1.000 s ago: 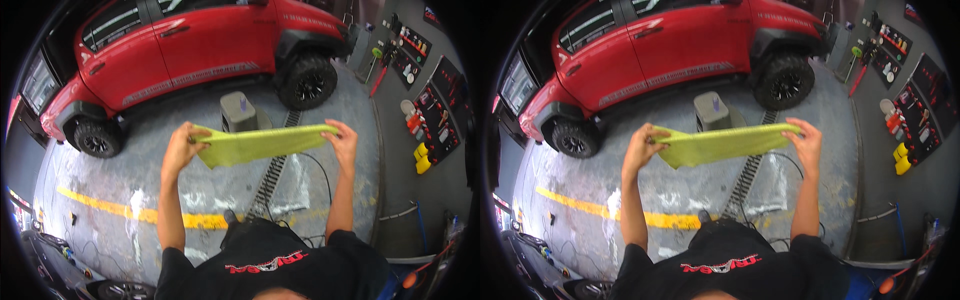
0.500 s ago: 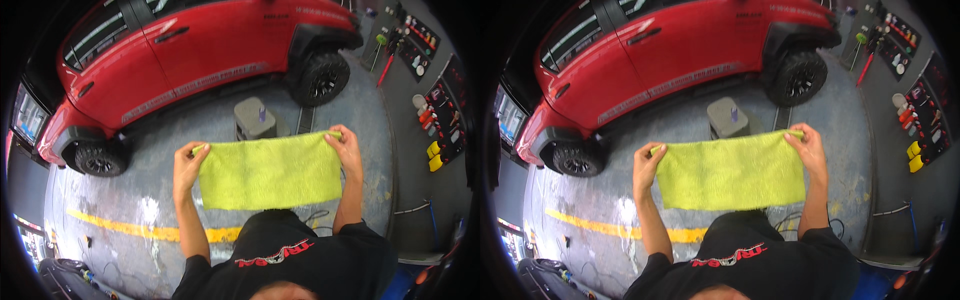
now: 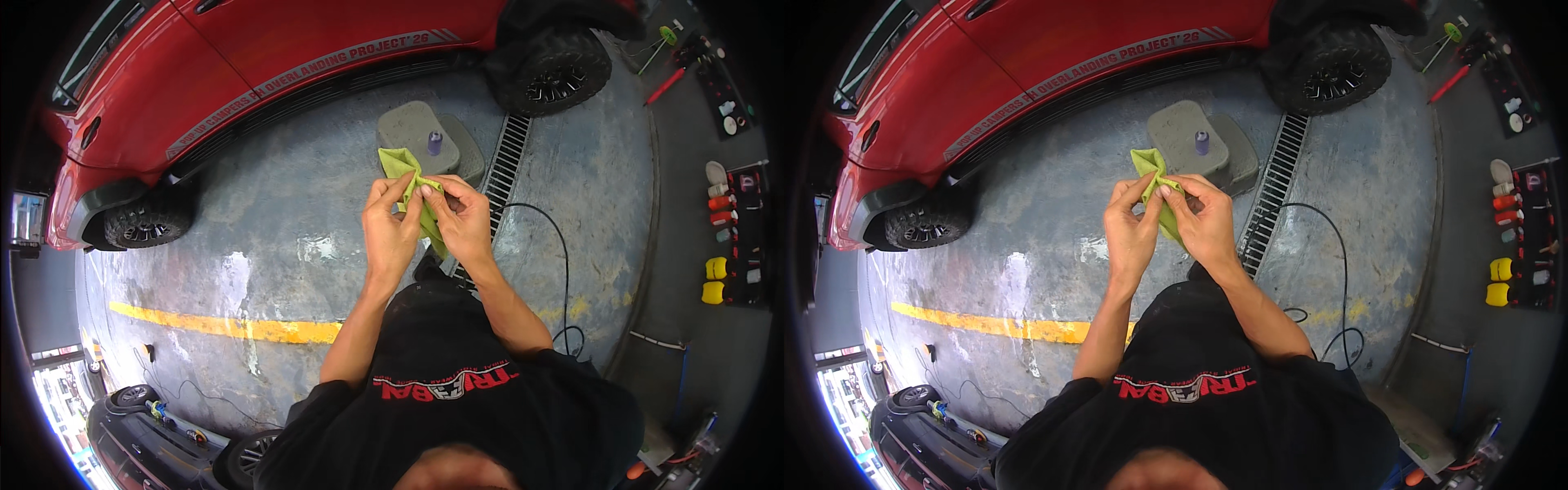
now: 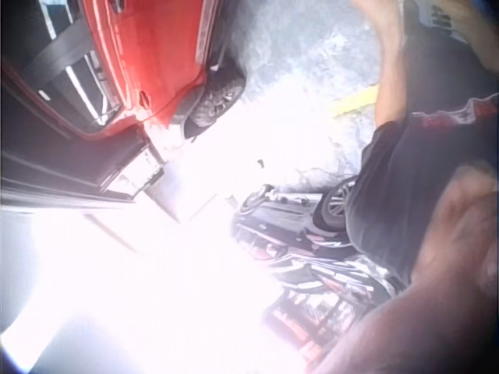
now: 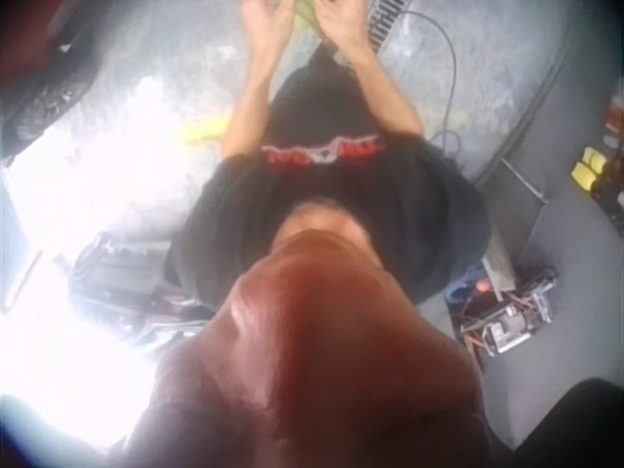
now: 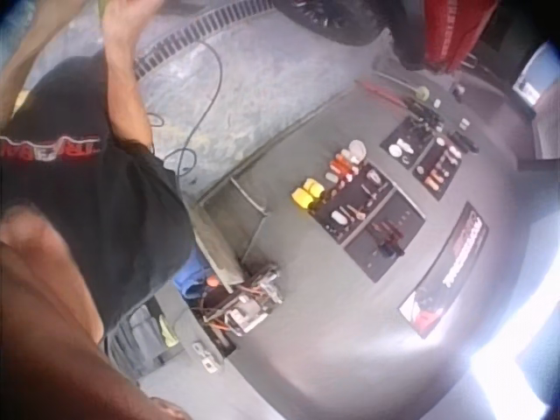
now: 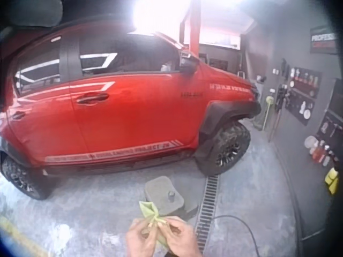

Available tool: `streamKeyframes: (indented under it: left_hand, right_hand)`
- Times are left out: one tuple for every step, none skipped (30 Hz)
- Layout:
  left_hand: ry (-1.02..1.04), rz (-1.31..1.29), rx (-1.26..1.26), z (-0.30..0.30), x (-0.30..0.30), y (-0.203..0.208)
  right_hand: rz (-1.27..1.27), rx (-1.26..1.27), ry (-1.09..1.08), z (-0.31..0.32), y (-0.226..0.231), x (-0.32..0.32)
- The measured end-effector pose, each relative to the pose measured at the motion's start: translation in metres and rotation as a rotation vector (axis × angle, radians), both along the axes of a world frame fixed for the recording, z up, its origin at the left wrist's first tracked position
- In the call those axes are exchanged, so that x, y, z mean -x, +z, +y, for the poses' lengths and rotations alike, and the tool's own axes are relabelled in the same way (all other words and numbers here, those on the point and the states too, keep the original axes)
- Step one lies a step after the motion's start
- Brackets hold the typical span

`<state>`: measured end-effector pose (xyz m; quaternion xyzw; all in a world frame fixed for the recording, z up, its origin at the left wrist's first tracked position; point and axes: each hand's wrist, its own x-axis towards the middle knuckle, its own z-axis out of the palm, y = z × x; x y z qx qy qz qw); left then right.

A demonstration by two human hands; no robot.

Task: The person rinses a green microfiber cloth with a high-pressure water spray gun and wrings it out. They then spray a cleaning solution onto the cloth and wipe the side windows of a red car. The person folds the cloth and continues wiping the window surface.

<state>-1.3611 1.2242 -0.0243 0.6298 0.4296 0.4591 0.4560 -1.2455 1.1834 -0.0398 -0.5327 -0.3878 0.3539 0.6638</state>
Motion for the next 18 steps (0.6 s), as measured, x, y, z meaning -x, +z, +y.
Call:
streamKeyframes:
  left_hand:
    - [-0.013,0.034,0.000,0.009,-0.009,0.001]
    - [-0.014,0.100,0.021,0.018,-0.017,0.004]
    - [-0.034,0.147,0.024,0.027,-0.027,0.010]
    - [-0.054,0.195,0.026,0.032,-0.033,0.016]
    - [-0.081,0.202,-0.012,0.038,-0.037,0.006]
    - [-0.114,0.194,-0.065,0.046,-0.044,-0.010]
    - [-0.171,0.132,-0.081,0.053,-0.053,-0.012]
    - [-0.227,0.085,-0.084,0.062,-0.063,-0.015]
    - [-0.280,-0.059,-0.016,0.069,-0.069,-0.014]
    - [-0.334,-0.200,0.057,0.076,-0.076,-0.009]
    - [-0.369,-0.329,0.151,0.074,-0.073,-0.006]
    - [-0.451,-0.362,0.166,0.082,-0.074,-0.001]
    - [-0.450,-0.247,0.058,0.099,-0.068,-0.015]
    - [-0.456,-0.126,-0.015,0.110,-0.066,-0.022]
    - [-0.356,-0.015,-0.208,0.126,-0.070,-0.025]
    - [-0.255,0.126,-0.380,0.142,-0.075,-0.020]
    - [-0.251,0.156,-0.468,0.153,-0.081,-0.003]
    - [-0.400,0.191,-0.427,0.168,-0.083,0.007]
  right_hand:
    - [0.001,0.016,-0.018,0.009,-0.001,-0.009]
    - [-0.016,0.043,-0.004,0.018,0.002,-0.016]
    - [-0.052,0.056,-0.010,0.026,0.008,-0.028]
    - [-0.088,0.069,-0.020,0.030,0.013,-0.036]
    - [-0.152,0.068,0.023,0.036,0.002,-0.044]
    - [-0.031,0.026,0.054,0.046,-0.010,-0.047]
    - [-0.288,-0.004,0.013,0.054,-0.001,-0.058]
    - [-0.454,-0.046,-0.045,0.066,0.000,-0.070]
    - [-0.268,0.008,0.014,0.076,-0.002,-0.084]
    - [-0.082,0.059,0.080,0.087,-0.007,-0.102]
    - [0.120,0.126,0.167,0.086,-0.013,-0.109]
    - [0.161,0.086,0.215,0.091,-0.013,-0.124]
    - [0.139,0.095,0.283,0.095,-0.007,-0.132]
    - [0.125,0.036,0.283,0.094,-0.010,-0.136]
    - [0.069,0.047,0.212,0.100,-0.014,-0.149]
    - [0.018,0.115,0.169,0.101,0.002,-0.153]
    - [0.028,0.106,0.160,0.101,0.011,-0.159]
    - [0.040,0.079,0.168,0.104,0.017,-0.164]
